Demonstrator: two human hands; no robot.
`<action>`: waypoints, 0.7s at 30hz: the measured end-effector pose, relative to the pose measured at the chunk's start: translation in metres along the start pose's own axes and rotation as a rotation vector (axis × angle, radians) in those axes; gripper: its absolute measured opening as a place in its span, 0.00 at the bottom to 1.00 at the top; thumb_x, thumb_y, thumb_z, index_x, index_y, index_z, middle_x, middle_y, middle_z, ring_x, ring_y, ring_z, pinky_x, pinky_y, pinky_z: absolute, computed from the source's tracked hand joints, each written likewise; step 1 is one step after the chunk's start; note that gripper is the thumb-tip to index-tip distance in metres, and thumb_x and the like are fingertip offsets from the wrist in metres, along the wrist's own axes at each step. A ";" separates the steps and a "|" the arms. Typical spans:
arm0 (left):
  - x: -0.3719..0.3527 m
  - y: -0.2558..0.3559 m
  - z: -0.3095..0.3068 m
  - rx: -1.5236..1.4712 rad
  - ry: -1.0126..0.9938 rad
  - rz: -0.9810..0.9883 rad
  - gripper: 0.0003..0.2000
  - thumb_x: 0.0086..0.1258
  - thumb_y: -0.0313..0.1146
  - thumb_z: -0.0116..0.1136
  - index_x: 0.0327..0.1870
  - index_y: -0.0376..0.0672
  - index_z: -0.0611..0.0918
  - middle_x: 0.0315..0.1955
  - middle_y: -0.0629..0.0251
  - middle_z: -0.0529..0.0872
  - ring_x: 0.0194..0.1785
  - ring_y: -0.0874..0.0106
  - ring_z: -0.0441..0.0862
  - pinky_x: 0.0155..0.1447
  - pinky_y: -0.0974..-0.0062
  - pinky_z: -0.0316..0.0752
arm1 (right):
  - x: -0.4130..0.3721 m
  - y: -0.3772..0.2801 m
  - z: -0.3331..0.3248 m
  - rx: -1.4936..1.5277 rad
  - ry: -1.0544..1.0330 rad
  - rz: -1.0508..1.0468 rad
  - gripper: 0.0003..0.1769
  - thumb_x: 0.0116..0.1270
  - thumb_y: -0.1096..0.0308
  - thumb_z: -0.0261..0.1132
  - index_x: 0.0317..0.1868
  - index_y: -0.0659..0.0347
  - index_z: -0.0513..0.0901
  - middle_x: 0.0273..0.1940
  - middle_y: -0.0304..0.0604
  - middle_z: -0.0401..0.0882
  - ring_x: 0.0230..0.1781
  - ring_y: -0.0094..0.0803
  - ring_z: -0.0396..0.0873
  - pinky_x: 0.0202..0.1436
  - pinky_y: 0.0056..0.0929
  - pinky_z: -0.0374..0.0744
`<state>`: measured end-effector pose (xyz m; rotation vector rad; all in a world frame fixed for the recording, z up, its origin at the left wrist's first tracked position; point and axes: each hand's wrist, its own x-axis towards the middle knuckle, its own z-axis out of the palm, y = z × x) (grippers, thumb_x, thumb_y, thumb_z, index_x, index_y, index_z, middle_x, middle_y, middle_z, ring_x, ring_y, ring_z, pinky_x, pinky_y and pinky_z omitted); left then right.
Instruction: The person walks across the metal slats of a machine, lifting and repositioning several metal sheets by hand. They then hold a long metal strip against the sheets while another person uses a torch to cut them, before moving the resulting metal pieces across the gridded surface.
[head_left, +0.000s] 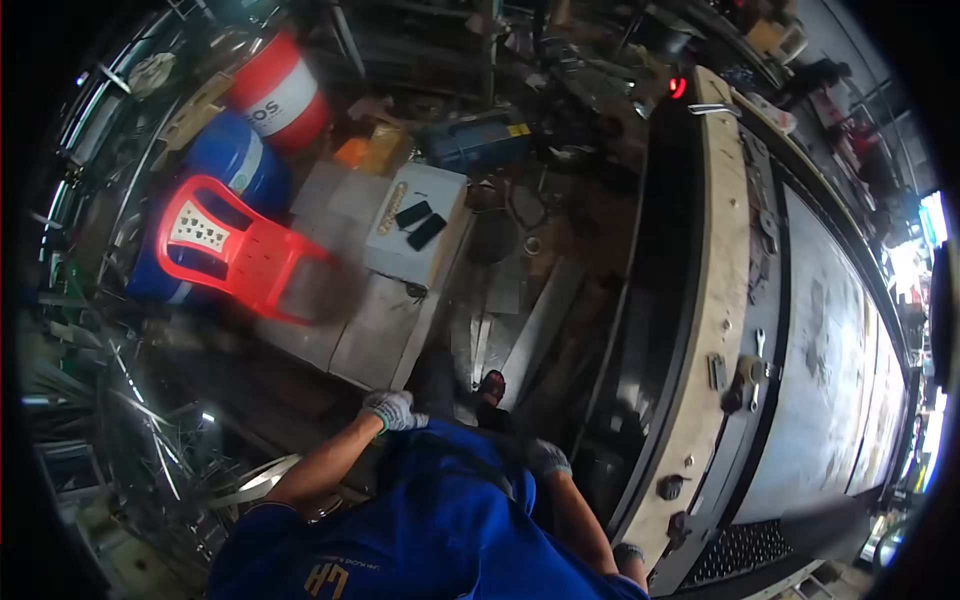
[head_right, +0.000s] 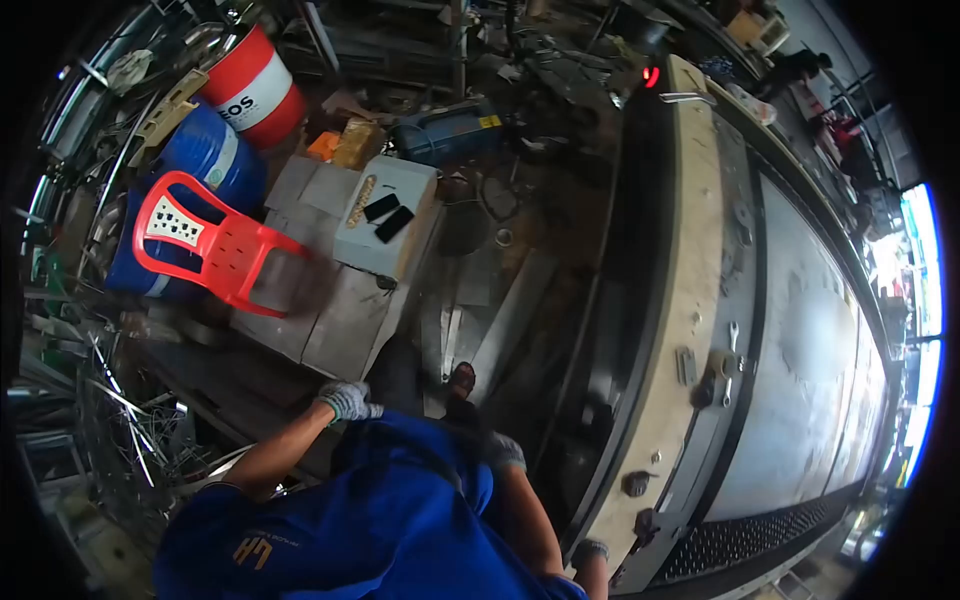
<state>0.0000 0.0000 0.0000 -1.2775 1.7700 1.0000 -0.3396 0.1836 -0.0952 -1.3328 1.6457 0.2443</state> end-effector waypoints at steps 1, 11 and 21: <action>-0.003 0.005 0.026 -0.056 0.023 0.054 0.37 0.64 0.67 0.51 0.62 0.42 0.76 0.60 0.51 0.79 0.63 0.55 0.76 0.66 0.59 0.70 | -0.035 0.015 0.000 0.081 -0.108 0.136 0.28 0.63 0.41 0.60 0.43 0.59 0.86 0.40 0.55 0.85 0.44 0.47 0.85 0.43 0.45 0.80; 0.075 -0.104 -0.160 0.088 -0.023 0.642 0.21 0.68 0.51 0.55 0.42 0.38 0.84 0.39 0.45 0.85 0.48 0.47 0.81 0.54 0.57 0.75 | -0.015 -0.149 -0.042 0.976 0.067 0.252 0.22 0.65 0.57 0.61 0.51 0.67 0.83 0.38 0.47 0.87 0.38 0.30 0.83 0.47 0.32 0.79; 0.094 -0.169 -0.294 0.240 0.055 0.669 0.14 0.67 0.43 0.54 0.41 0.42 0.85 0.41 0.51 0.86 0.47 0.54 0.83 0.53 0.59 0.77 | 0.006 -0.326 -0.078 1.034 0.069 0.468 0.23 0.65 0.62 0.57 0.56 0.65 0.81 0.46 0.53 0.85 0.45 0.40 0.83 0.53 0.34 0.78</action>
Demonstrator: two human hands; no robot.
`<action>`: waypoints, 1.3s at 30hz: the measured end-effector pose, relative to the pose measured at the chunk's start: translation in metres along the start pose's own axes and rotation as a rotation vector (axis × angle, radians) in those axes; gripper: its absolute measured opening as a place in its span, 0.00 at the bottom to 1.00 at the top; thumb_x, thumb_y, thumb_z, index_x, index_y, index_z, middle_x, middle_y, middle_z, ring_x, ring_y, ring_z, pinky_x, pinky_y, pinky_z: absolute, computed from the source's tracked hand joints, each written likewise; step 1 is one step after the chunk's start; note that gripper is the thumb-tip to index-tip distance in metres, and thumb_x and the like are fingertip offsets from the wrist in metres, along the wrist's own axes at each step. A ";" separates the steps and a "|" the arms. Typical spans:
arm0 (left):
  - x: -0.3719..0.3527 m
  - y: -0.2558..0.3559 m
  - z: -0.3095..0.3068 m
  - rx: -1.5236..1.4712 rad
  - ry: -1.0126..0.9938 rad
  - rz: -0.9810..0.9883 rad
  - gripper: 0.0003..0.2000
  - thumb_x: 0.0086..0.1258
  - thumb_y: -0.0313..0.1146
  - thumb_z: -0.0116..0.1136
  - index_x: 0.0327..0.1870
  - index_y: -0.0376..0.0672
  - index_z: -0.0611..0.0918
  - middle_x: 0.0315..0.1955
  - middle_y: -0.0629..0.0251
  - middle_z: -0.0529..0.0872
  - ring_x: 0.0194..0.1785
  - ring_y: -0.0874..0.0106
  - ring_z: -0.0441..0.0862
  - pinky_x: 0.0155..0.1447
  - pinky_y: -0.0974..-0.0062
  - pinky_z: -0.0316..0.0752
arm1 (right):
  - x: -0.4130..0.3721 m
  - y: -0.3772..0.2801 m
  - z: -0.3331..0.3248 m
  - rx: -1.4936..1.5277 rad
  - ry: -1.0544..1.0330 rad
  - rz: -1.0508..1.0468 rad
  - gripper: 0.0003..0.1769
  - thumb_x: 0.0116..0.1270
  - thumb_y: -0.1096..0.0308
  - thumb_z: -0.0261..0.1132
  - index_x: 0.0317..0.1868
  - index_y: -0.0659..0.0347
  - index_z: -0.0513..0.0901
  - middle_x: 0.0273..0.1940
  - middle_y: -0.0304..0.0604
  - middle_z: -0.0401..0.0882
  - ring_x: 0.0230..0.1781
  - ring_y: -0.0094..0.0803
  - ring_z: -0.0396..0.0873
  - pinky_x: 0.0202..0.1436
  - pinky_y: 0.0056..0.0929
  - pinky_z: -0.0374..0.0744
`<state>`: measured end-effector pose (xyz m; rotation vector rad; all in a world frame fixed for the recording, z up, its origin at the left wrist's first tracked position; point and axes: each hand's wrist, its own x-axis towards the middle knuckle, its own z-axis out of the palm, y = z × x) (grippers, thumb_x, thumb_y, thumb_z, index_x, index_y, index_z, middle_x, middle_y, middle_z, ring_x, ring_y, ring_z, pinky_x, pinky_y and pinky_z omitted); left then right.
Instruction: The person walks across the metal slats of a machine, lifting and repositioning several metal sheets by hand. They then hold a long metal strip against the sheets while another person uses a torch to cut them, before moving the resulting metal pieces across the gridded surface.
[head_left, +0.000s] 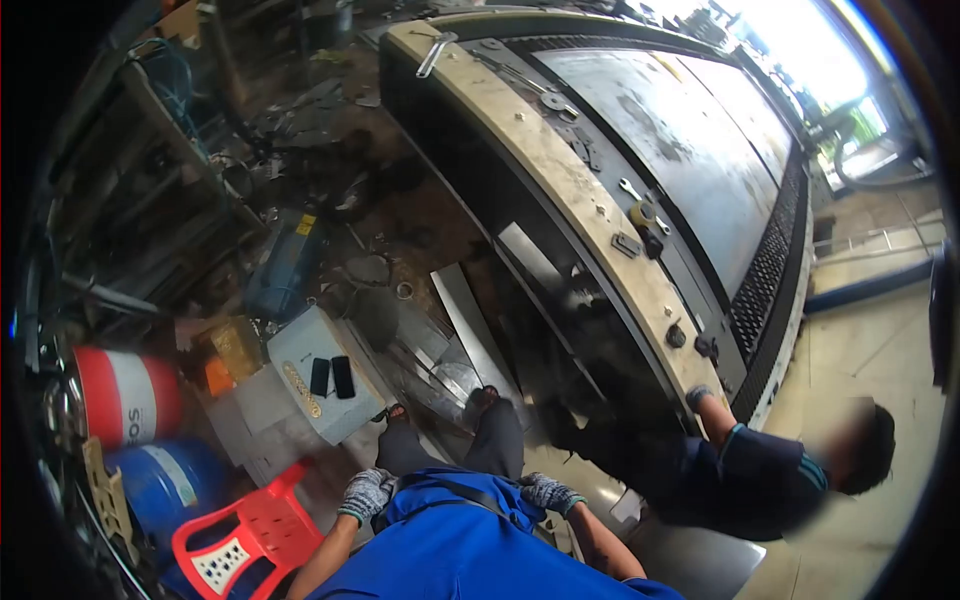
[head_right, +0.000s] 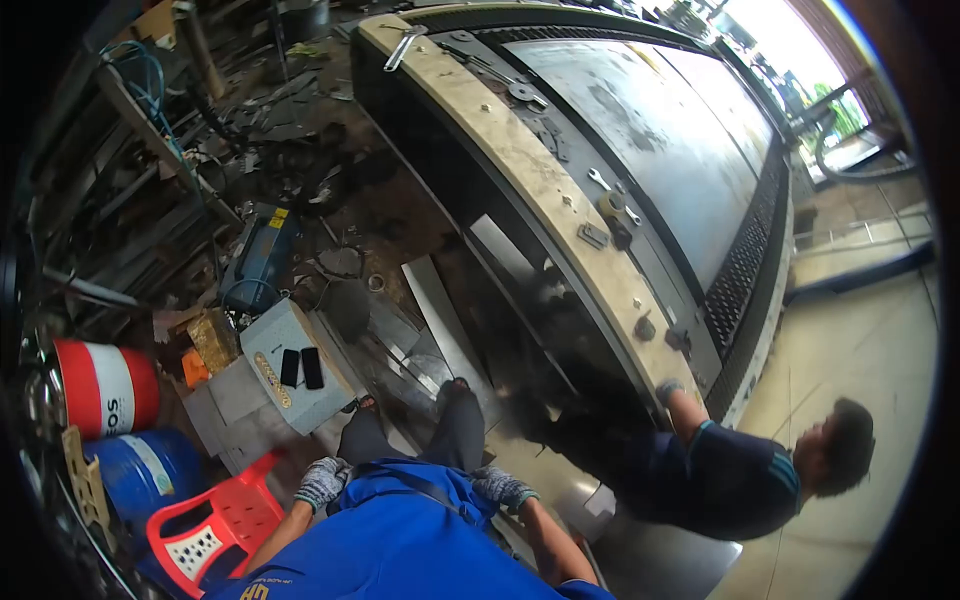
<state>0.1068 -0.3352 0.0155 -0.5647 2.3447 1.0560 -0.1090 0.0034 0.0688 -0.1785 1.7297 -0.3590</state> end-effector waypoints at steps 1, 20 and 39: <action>-0.003 -0.007 -0.003 -0.089 0.022 -0.008 0.13 0.69 0.41 0.52 0.38 0.42 0.85 0.38 0.52 0.86 0.44 0.54 0.83 0.50 0.58 0.77 | -0.018 -0.007 0.005 0.060 0.028 -0.025 0.24 0.64 0.60 0.60 0.56 0.64 0.81 0.45 0.51 0.86 0.45 0.39 0.84 0.51 0.33 0.79; 0.338 0.175 -0.151 -0.010 0.102 0.138 0.15 0.68 0.44 0.58 0.43 0.41 0.84 0.38 0.51 0.87 0.45 0.54 0.84 0.51 0.61 0.77 | 0.025 0.153 -0.290 0.287 1.014 0.091 0.23 0.65 0.50 0.62 0.46 0.62 0.84 0.44 0.56 0.84 0.50 0.52 0.80 0.55 0.43 0.77; 0.866 0.567 -0.103 0.771 0.491 0.344 0.31 0.69 0.46 0.52 0.74 0.52 0.66 0.76 0.52 0.55 0.78 0.50 0.49 0.77 0.51 0.44 | 0.320 0.213 -0.974 -0.291 1.716 0.453 0.34 0.71 0.43 0.53 0.69 0.58 0.69 0.71 0.59 0.61 0.73 0.56 0.56 0.75 0.56 0.52</action>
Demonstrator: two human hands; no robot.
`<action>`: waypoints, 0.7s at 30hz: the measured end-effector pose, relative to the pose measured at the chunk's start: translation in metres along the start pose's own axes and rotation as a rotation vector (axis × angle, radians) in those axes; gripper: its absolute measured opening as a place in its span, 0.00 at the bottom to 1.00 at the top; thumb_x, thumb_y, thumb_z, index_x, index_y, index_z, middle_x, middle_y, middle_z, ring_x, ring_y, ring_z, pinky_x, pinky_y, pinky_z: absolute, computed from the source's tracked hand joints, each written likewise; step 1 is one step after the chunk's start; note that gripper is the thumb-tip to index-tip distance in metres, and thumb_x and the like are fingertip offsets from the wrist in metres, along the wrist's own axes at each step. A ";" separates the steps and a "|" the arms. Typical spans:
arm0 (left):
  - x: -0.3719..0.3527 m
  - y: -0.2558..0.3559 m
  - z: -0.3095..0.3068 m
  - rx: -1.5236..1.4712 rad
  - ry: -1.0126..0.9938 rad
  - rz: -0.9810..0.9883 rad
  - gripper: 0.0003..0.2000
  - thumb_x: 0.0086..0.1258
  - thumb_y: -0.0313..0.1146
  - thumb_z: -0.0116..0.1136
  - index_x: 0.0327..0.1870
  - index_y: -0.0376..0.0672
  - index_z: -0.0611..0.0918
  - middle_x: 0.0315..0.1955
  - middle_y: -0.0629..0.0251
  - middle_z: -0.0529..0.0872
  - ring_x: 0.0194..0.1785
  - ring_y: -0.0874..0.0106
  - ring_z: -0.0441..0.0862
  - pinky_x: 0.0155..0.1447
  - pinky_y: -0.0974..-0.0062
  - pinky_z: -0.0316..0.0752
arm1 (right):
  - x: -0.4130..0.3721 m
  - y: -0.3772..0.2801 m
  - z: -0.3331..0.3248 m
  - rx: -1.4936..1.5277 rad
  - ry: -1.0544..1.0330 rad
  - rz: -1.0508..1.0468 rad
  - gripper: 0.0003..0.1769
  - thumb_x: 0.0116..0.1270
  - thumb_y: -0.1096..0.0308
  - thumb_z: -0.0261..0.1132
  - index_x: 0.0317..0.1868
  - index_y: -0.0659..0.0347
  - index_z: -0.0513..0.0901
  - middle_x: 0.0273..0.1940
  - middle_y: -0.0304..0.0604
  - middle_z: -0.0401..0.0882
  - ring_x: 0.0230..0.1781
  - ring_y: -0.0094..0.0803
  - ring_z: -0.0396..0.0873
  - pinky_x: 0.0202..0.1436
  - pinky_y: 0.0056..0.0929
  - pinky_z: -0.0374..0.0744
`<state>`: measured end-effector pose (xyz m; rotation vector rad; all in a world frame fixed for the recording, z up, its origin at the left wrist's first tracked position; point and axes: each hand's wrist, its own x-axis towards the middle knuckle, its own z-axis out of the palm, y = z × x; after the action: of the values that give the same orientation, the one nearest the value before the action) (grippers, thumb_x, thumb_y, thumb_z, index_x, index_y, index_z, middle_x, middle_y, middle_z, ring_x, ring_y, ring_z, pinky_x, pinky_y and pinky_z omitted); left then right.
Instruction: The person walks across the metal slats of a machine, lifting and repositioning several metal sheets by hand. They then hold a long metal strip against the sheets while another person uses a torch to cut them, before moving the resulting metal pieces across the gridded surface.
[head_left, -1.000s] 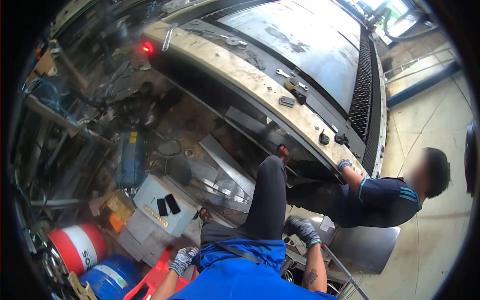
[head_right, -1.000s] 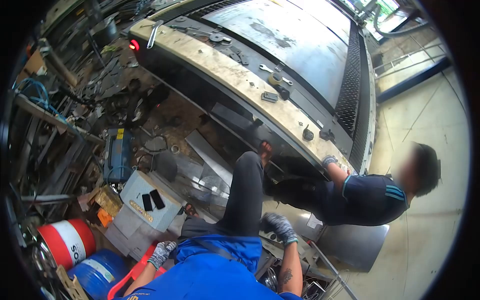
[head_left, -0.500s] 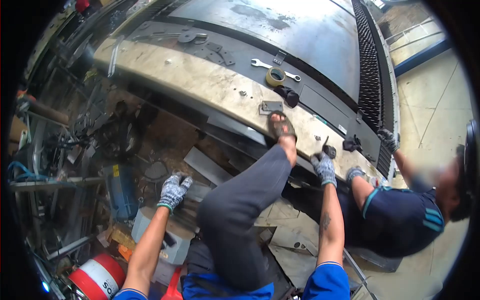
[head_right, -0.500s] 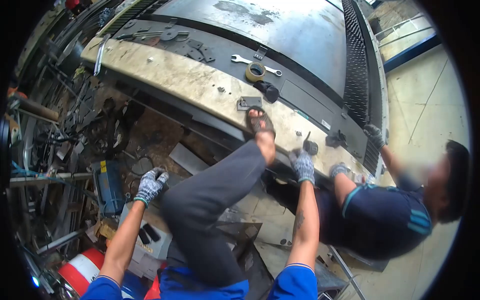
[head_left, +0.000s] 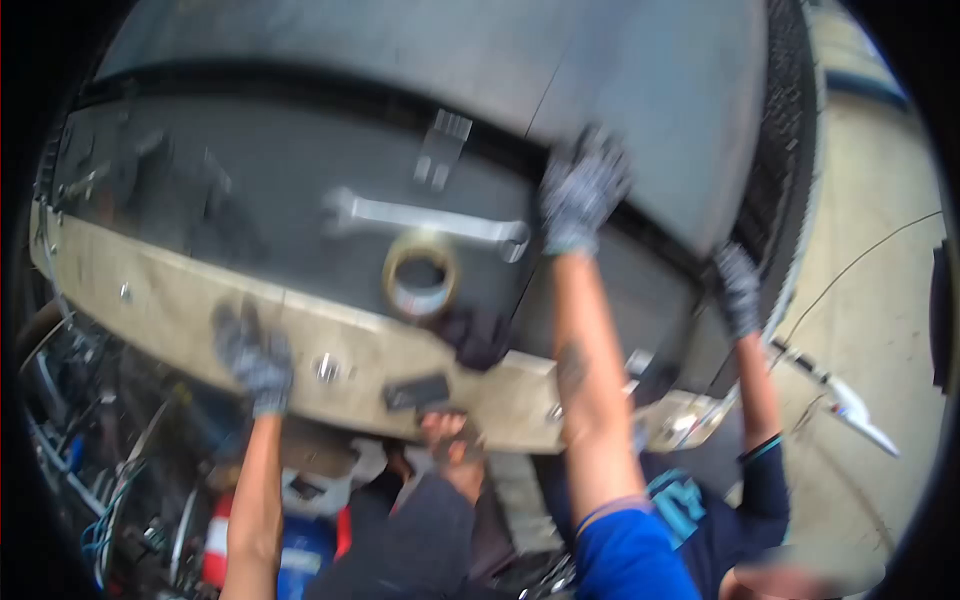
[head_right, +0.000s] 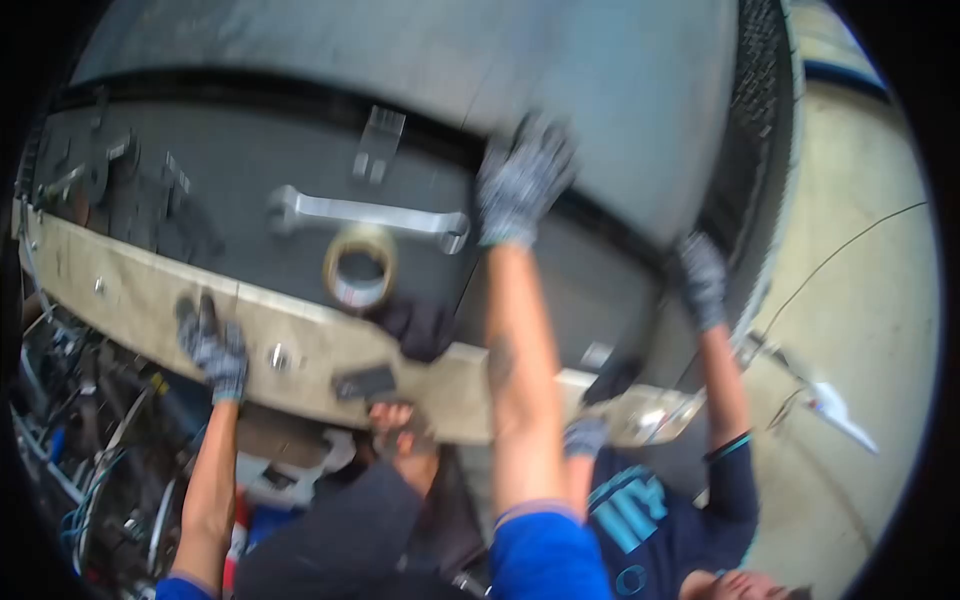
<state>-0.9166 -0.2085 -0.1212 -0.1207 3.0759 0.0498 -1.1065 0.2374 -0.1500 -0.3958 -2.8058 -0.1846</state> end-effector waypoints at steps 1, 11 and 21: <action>0.004 0.001 0.004 -0.006 0.005 -0.005 0.31 0.69 0.47 0.52 0.74 0.53 0.65 0.76 0.52 0.54 0.78 0.49 0.48 0.77 0.50 0.43 | 0.010 -0.012 -0.007 0.147 -0.122 0.128 0.36 0.72 0.41 0.50 0.71 0.57 0.66 0.74 0.59 0.55 0.75 0.57 0.52 0.75 0.61 0.47; 0.042 -0.009 -0.063 -0.115 -0.346 0.010 0.32 0.61 0.46 0.60 0.68 0.45 0.72 0.72 0.45 0.60 0.73 0.46 0.59 0.75 0.57 0.58 | 0.119 0.064 -0.168 0.519 -0.984 0.025 0.26 0.66 0.45 0.61 0.57 0.53 0.82 0.57 0.49 0.80 0.58 0.48 0.77 0.63 0.40 0.74; -0.013 -0.008 -0.299 -0.205 -0.925 -0.232 0.21 0.70 0.46 0.46 0.57 0.45 0.80 0.57 0.48 0.79 0.62 0.50 0.74 0.64 0.62 0.71 | -0.052 0.097 -0.331 0.637 -1.325 0.345 0.26 0.67 0.45 0.61 0.57 0.54 0.82 0.56 0.49 0.81 0.57 0.46 0.79 0.61 0.38 0.77</action>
<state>-0.9218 -0.2263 0.1775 -0.3474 2.1131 0.3099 -0.9394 0.2618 0.1553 -1.1068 -3.5583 1.5244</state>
